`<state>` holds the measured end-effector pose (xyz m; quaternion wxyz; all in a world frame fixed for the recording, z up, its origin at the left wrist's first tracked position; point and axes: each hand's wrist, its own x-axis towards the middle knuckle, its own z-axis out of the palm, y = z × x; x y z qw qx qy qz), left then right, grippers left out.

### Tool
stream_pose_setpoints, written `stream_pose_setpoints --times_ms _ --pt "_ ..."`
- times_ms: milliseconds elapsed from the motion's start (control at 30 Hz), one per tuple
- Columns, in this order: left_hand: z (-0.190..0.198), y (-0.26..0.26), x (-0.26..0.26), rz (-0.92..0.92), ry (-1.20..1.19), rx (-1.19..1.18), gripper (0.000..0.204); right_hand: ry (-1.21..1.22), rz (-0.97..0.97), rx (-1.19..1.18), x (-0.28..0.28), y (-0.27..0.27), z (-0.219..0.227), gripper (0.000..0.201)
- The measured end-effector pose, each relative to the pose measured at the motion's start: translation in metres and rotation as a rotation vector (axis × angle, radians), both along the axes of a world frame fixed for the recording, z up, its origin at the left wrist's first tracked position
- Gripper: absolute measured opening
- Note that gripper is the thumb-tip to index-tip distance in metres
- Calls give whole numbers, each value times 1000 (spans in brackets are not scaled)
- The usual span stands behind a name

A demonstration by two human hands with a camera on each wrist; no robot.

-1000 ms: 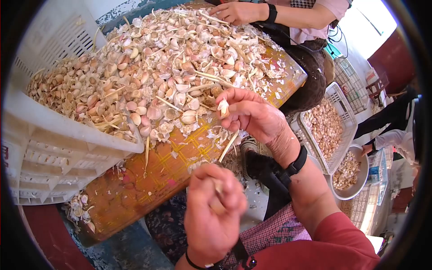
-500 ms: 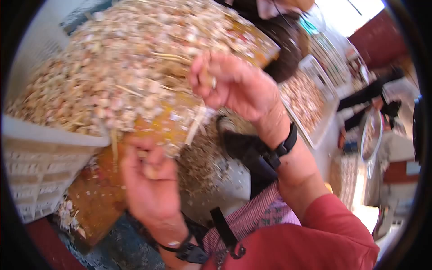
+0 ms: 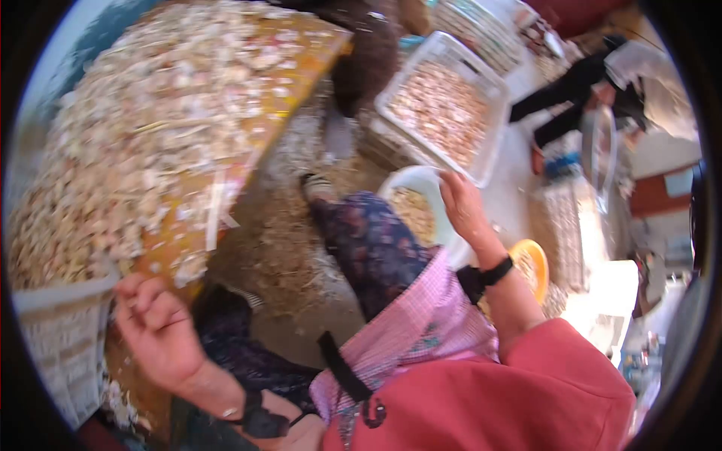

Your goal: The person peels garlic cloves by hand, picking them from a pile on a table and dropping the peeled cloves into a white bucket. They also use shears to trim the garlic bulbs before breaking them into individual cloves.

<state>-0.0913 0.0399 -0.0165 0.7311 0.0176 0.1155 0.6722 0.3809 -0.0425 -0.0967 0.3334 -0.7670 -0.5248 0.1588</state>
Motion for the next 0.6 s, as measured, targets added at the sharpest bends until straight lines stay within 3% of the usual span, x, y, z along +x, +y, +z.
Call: stream_pose_setpoints --times_ms 33,67,100,200,333,467,600 --pt "1 -2 2 31 5 -36 10 -551 68 -131 -4 6 -15 31" --pt "-1 -1 12 66 -2 -64 10 -369 13 -3 -10 20 -9 40" --pt "-4 0 15 72 -8 -54 11 -378 2 118 -19 37 5 36" --pt "3 0 26 176 60 -173 12 138 142 180 -78 101 78 21" --pt "-3 2 23 240 116 -169 15 122 746 297 -199 167 121 15" --pt "-5 2 19 220 77 -130 18 -59 905 401 -291 213 103 11" --pt "-10 2 16 202 72 -161 17 -191 916 393 -306 229 81 10"
